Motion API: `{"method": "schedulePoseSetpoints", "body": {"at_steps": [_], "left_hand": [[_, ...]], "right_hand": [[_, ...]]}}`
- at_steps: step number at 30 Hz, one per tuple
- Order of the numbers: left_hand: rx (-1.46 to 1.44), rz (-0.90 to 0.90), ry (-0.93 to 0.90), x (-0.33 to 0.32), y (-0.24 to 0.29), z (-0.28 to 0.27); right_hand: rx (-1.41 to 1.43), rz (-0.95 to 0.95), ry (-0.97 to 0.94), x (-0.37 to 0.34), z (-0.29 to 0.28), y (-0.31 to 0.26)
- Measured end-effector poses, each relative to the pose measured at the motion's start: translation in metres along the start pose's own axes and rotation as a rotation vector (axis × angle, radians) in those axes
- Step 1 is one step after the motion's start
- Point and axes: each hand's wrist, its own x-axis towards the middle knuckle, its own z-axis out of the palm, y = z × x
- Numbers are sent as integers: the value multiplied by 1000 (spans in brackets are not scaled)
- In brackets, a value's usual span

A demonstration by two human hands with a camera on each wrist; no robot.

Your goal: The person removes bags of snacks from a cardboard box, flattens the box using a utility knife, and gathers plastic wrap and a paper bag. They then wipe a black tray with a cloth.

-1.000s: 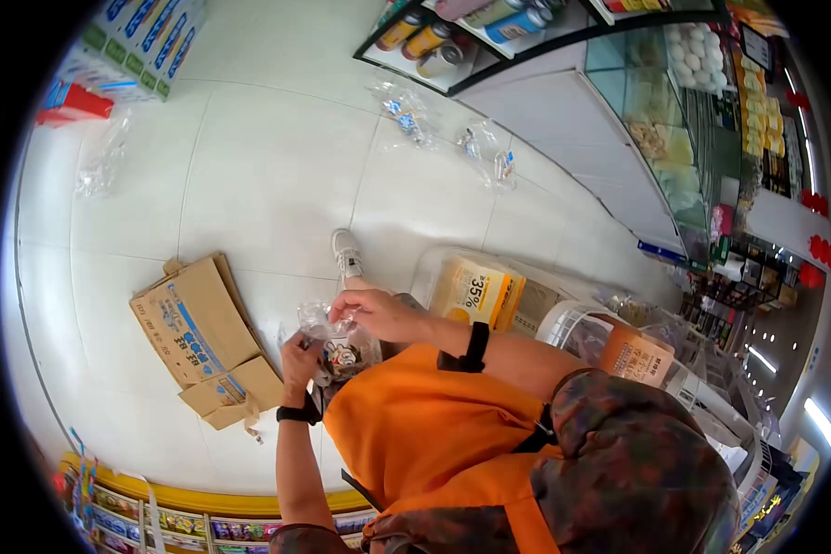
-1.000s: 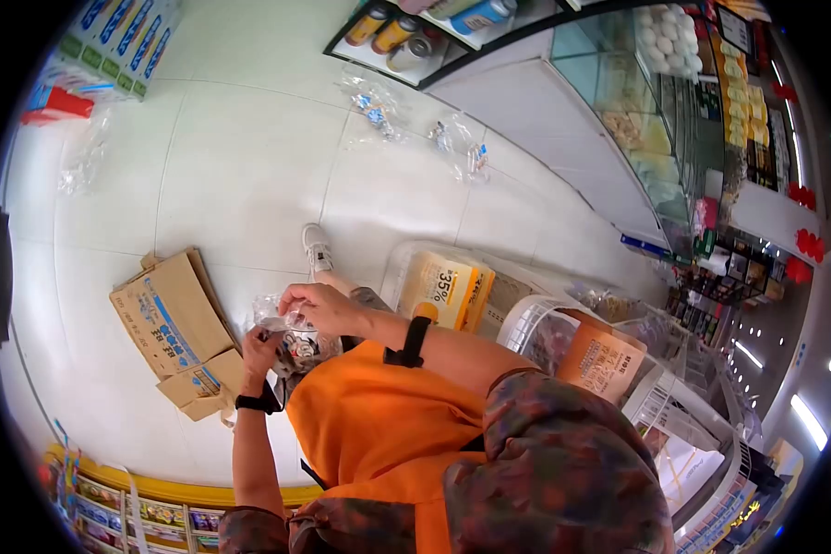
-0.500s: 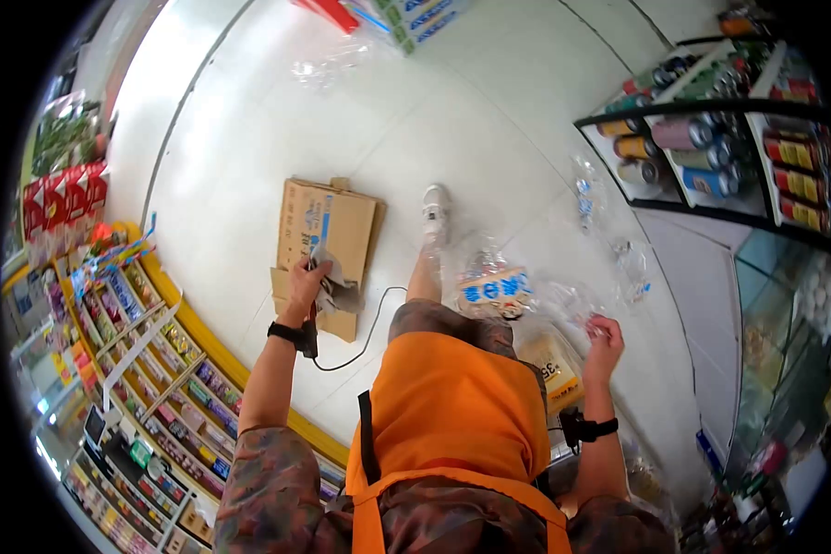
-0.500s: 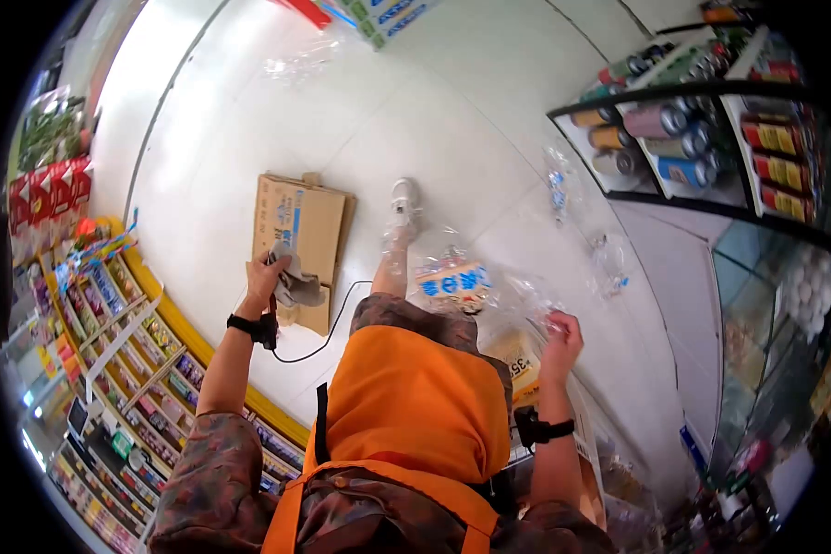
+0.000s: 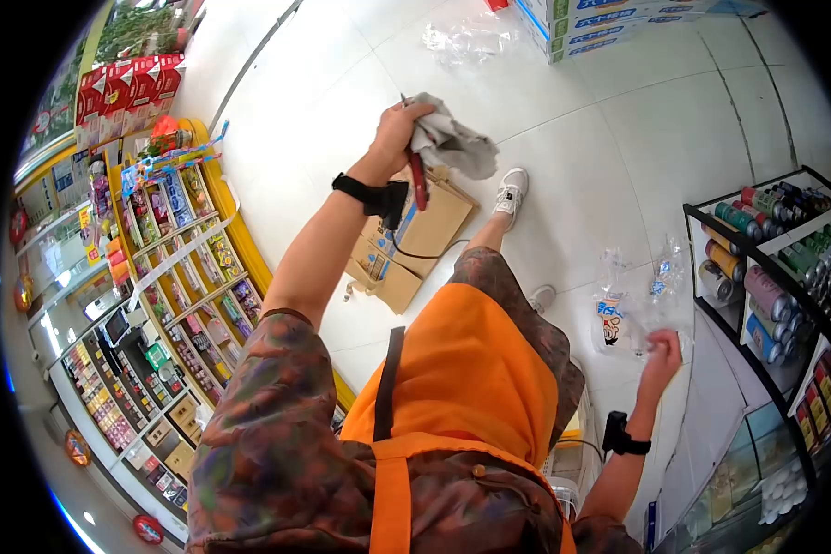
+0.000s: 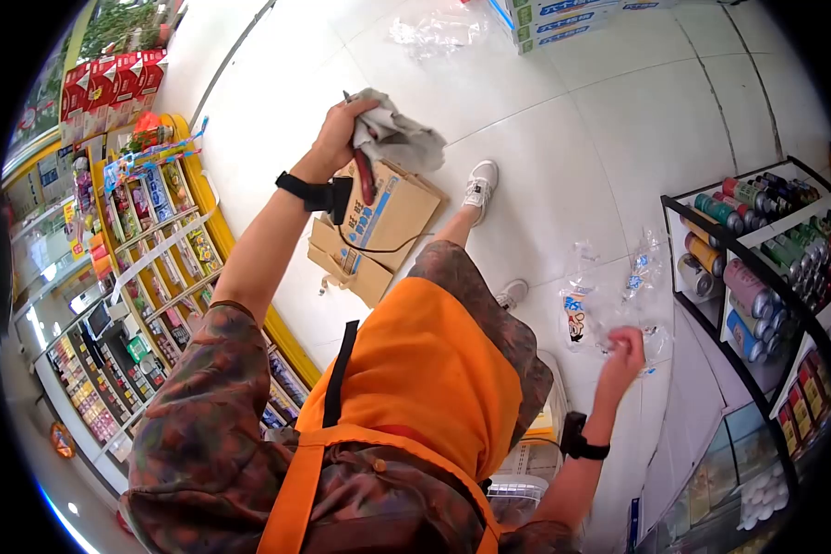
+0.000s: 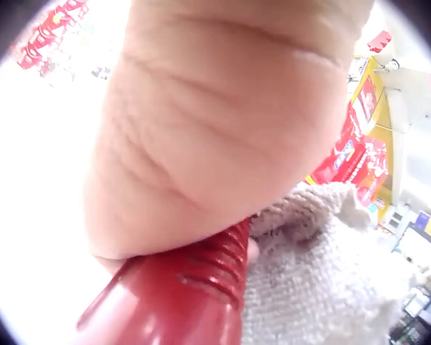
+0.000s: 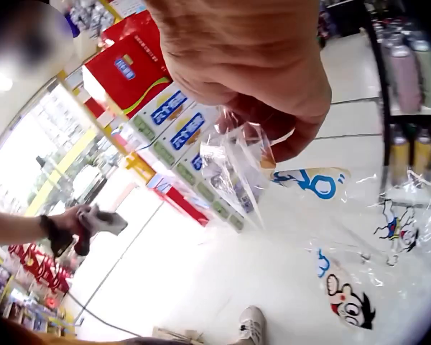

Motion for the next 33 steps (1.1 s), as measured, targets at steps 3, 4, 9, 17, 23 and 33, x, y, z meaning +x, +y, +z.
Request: {"method": "schedulePoseSetpoints", "body": {"at_steps": [3, 4, 9, 17, 23, 33], "left_hand": [[-259, -37, 20, 41, 11, 45], [-363, -48, 35, 43, 21, 68], [-484, -76, -119, 62, 51, 126], [-460, -138, -117, 91, 50, 154], [-267, -48, 73, 108, 26, 175], [371, 310, 329, 201, -34, 147]], "right_hand": [[149, -170, -280, 48, 96, -116], [323, 49, -406, 56, 124, -129], [377, 88, -338, 96, 223, -179], [727, 178, -586, 143, 225, -200], [546, 264, -603, 147, 191, -160], [43, 14, -439, 213, 150, -78]]}}
